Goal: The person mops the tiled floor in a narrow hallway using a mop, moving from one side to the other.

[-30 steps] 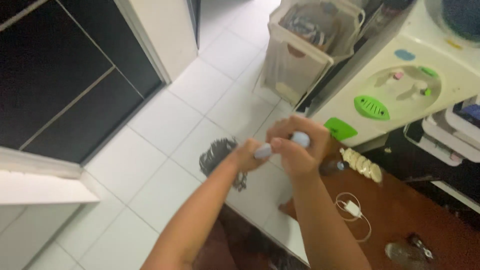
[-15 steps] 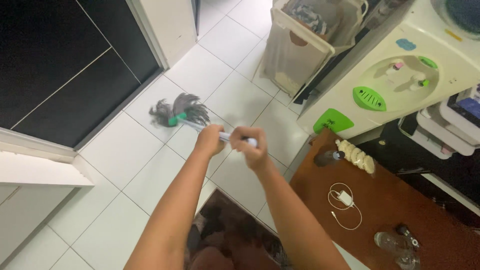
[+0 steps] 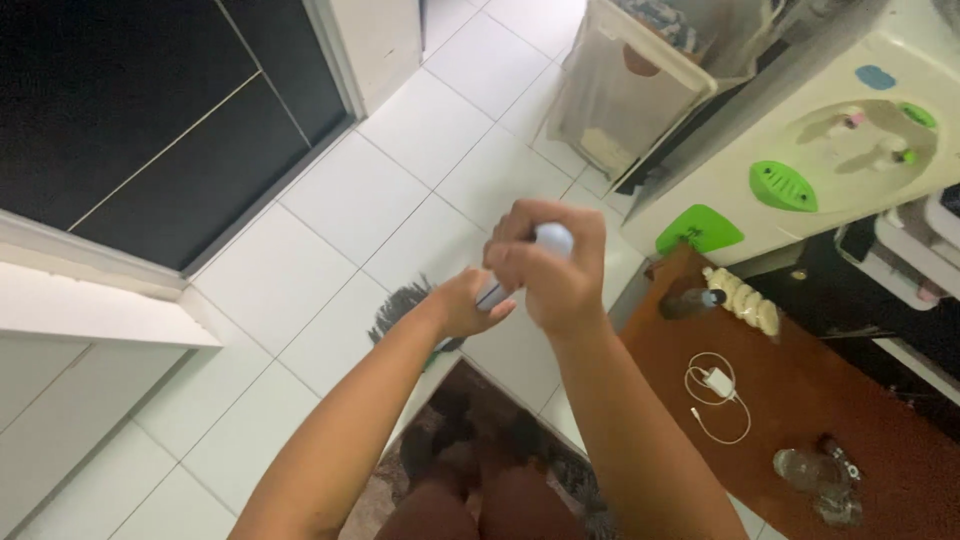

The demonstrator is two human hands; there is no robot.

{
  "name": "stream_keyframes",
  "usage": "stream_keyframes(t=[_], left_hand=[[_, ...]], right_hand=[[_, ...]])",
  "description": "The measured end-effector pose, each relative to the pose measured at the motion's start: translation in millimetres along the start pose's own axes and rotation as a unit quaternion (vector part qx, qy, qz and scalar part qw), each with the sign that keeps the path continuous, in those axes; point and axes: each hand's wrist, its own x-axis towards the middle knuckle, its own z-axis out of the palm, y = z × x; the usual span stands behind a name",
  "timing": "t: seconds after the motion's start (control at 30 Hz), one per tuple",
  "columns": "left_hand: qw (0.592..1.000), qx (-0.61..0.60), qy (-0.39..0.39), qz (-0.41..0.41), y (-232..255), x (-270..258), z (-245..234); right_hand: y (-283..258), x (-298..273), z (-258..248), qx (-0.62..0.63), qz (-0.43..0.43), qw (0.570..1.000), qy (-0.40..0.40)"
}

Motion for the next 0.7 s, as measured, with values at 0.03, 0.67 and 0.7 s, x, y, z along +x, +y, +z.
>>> stream_keyframes(t=[0.03, 0.67, 0.7], left_hand=[[0.999, -0.005, 0.023, 0.034, -7, -11, -3], [0.947, 0.223, 0.116, -0.2, -178, -154, -80], [0.952, 0.224, 0.113, -0.175, -157, -146, -81]], right_hand=[[3, -3, 10, 0.0, -0.008, 1.0, -0.018], [189, -28, 104, 0.074, -0.008, 0.991, -0.109], [169, -25, 95, 0.04, 0.02, 0.991, -0.124]])
